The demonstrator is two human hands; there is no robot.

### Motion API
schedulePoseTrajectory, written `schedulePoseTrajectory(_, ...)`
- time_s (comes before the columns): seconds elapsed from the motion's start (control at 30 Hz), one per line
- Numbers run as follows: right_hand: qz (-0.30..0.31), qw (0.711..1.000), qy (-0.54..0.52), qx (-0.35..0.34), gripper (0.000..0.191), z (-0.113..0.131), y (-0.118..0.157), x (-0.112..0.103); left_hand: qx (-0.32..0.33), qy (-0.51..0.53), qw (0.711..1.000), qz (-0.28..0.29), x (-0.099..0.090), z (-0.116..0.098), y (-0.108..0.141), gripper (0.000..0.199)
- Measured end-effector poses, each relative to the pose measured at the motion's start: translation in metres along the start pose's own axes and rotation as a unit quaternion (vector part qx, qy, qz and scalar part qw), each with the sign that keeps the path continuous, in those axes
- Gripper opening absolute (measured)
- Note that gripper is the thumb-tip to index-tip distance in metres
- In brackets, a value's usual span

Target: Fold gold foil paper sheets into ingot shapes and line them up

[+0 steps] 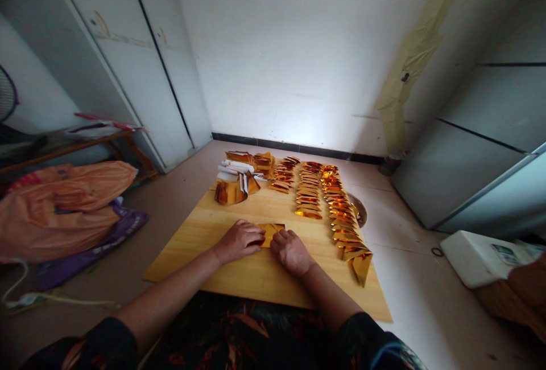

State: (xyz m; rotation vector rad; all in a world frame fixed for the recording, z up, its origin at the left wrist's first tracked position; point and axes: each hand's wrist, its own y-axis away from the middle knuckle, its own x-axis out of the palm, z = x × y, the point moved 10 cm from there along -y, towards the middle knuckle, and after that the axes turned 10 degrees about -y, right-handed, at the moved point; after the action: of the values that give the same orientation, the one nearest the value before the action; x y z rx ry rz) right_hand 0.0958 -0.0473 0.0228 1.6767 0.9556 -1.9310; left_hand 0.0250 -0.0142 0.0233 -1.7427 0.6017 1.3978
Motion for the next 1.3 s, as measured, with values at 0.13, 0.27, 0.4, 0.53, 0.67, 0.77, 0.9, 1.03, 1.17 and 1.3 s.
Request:
schedulePoseTrajectory(0.13, -0.041, 0.998, -0.031, 0.027, 0.021, -0.008, 0.0, -0.001, -0.008, 0.006, 1.0, -0.011, -0.003, -0.003, 0.001, 0.021)
schedulePoseTrajectory(0.27, -0.063, 0.994, -0.071, 0.056, 0.017, -0.015, 0.002, -0.003, -0.014, -0.002, 0.999, -0.046, -0.009, -0.007, 0.0, 0.013)
schedulePoseTrajectory(0.4, -0.057, 0.989, -0.103, 0.087, 0.011, -0.021, 0.004, -0.004, -0.028, 0.003, 0.996, -0.08, -0.012, -0.007, 0.001, 0.017)
schedulePoseTrajectory(0.53, -0.07, 0.967, -0.173, 0.171, 0.017, -0.045, 0.002, -0.003, -0.105, 0.047, 0.99, -0.087, -0.009, 0.011, -0.001, 0.016)
schedulePoseTrajectory(0.67, -0.063, 0.934, -0.234, 0.262, 0.023, -0.067, -0.001, 0.004, -0.216, 0.128, 0.963, -0.096, -0.001, 0.038, -0.002, 0.017)
schedulePoseTrajectory(0.77, -0.052, 0.921, -0.228, 0.312, 0.023, -0.073, -0.002, 0.005, -0.271, 0.134, 0.948, -0.094, 0.004, 0.049, -0.001, 0.02)
schedulePoseTrajectory(0.9, -0.027, 0.922, -0.169, 0.347, 0.021, -0.076, -0.004, 0.003, -0.285, 0.077, 0.953, -0.072, 0.006, 0.048, 0.0, 0.027)
schedulePoseTrajectory(1.03, 0.0, 0.921, -0.125, 0.369, 0.02, -0.078, -0.005, 0.004, -0.275, 0.03, 0.96, -0.043, 0.008, 0.043, -0.002, 0.033)
schedulePoseTrajectory(1.17, 0.012, 0.922, -0.103, 0.374, 0.022, -0.08, -0.006, 0.005, -0.255, -0.024, 0.967, -0.013, 0.009, 0.037, -0.007, 0.032)
schedulePoseTrajectory(1.3, 0.03, 0.92, -0.098, 0.379, 0.023, -0.08, -0.006, 0.008, -0.247, -0.064, 0.967, 0.007, 0.01, 0.033, -0.008, 0.032)
